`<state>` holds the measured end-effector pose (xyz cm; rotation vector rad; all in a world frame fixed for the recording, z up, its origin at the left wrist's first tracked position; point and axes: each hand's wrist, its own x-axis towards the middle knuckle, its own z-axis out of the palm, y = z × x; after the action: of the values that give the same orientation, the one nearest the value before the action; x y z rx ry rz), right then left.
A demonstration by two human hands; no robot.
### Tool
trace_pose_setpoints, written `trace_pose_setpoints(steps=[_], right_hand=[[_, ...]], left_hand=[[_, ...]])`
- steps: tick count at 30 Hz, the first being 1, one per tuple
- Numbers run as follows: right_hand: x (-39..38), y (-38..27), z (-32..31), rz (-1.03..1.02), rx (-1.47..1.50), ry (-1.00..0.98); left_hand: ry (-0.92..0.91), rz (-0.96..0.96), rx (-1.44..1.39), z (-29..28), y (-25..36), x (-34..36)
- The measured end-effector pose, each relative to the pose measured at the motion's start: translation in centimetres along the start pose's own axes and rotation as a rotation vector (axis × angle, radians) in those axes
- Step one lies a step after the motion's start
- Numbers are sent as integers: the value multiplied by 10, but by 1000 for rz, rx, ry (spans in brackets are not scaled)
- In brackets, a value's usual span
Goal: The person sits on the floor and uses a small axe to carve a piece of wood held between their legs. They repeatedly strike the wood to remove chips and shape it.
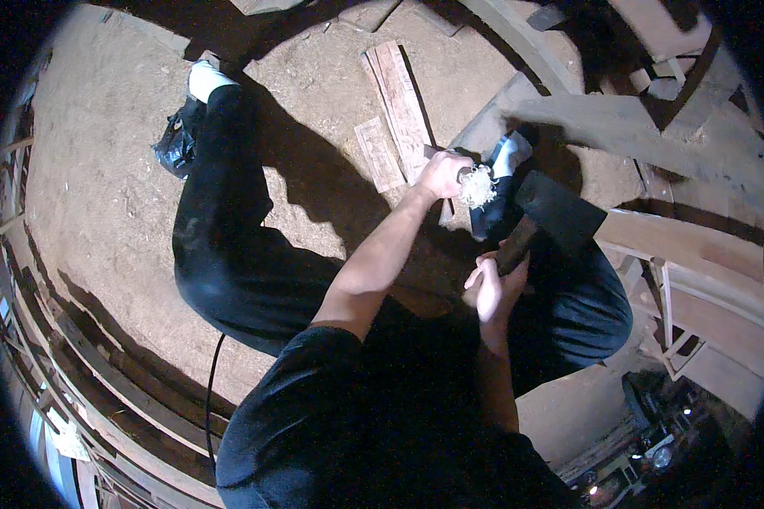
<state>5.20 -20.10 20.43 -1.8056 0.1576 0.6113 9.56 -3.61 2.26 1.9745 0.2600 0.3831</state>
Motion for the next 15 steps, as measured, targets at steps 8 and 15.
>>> trace_pose_setpoints(steps=[8,15], right_hand=[[31,9,-18,-174,-299,-52],[43,74,-36,-245,-549,-23]], left_hand=[[0,13,21,0,-2,-3],[60,27,-63,2,-3,4]])
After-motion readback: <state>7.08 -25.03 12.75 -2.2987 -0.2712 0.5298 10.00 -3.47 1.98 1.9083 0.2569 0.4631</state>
